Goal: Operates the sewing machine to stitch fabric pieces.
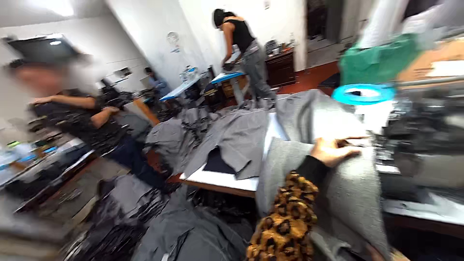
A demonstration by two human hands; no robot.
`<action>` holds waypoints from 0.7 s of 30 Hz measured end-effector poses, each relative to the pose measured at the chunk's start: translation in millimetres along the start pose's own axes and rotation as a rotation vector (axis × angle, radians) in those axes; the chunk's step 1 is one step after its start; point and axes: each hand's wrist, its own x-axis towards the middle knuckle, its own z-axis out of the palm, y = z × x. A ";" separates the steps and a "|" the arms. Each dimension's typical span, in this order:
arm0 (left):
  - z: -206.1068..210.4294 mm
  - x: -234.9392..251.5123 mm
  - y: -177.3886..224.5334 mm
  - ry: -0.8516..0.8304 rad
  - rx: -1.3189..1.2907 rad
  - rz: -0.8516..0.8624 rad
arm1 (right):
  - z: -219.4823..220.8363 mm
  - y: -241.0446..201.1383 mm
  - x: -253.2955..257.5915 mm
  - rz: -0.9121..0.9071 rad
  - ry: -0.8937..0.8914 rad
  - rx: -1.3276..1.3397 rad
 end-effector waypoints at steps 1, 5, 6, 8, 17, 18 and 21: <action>0.3 -0.5 -0.5 -0.010 0.012 -0.017 | 2.7 1.5 -1.8 -0.027 0.038 0.017; 7.1 -2.0 -1.9 0.015 0.180 -0.027 | 13.0 4.5 -3.1 -0.072 0.208 0.090; 9.6 -1.8 -3.6 0.035 0.197 -0.016 | 13.9 8.4 -1.8 -0.083 0.213 0.106; 13.5 -8.1 -8.3 0.073 0.232 -0.016 | 17.8 14.8 -4.7 -0.095 0.211 0.135; 13.8 -12.5 -10.4 0.172 0.197 -0.081 | 18.7 19.6 -0.9 -0.092 0.149 0.210; 14.4 -11.3 -10.4 0.177 0.199 -0.091 | 18.6 19.5 -0.7 -0.081 0.156 0.209; 16.5 -11.4 -9.4 0.169 0.230 -0.079 | 17.5 16.8 -4.1 -0.033 0.165 0.193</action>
